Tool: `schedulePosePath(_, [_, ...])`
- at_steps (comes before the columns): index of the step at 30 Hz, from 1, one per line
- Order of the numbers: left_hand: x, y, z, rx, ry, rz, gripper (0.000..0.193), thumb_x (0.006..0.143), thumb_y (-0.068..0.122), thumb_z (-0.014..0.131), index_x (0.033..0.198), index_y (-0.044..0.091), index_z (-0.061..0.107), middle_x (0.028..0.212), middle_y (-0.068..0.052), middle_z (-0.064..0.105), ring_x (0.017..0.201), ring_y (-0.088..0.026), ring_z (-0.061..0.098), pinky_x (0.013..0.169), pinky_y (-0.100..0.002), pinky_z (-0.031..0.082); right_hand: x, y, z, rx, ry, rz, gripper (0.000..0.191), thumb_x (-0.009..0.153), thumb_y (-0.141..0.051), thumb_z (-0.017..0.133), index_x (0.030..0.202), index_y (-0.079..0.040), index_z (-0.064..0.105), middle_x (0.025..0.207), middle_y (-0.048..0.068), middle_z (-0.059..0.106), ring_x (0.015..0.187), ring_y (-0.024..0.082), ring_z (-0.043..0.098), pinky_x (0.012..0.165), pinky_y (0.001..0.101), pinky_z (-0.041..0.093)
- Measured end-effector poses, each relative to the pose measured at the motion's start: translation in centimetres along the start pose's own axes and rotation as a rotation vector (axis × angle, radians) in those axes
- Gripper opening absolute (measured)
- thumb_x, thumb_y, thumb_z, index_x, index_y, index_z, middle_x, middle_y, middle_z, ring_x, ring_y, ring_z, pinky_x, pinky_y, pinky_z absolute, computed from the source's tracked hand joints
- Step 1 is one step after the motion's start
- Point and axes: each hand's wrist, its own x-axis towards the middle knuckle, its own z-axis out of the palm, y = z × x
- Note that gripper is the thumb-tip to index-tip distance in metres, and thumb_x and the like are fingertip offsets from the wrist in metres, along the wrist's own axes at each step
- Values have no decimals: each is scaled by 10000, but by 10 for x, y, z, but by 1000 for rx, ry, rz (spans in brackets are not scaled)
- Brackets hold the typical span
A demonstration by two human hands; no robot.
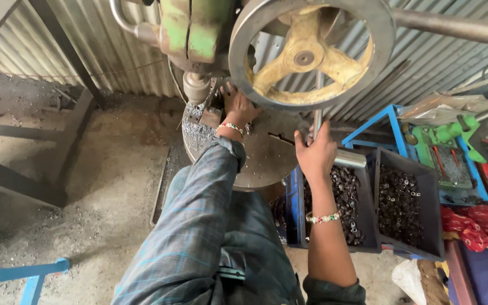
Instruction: The person sits at a bench drill press and machines small hexagonal metal fittings one at a time, holding each part under the spinning drill bit, then placing the drilled part into a bin of finished pieces. A second person nearby sorts parts in the bins.
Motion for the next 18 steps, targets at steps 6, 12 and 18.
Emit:
schedulePosePath(6, [5,10,16,-278,204,153,600,970,446,582,1517,214,502,1595,-113,460,1485,-326,399,1203,-489,327,0,-1,-1,-32,-5,56,419,824,-267,857,986,-58,532,672,67,633,591,270,673,589,402,525])
schedulePosePath(12, [-5,11,36,-72,84,151,495,967,307,553,1454,214,545,1531,-86,485,1469,-288,373,1144,-469,383,0,-2,-1,-39,-8,58,419,841,-276,847,999,-50,532,688,75,638,600,300,668,593,426,515])
schedulePosePath(18, [-28,23,52,-34,42,177,398,965,223,522,1327,307,663,1452,-36,540,1489,-276,330,1088,-494,434,0,-1,-1,-44,1,35,420,832,-261,856,1004,-50,536,683,86,633,605,302,664,592,426,514])
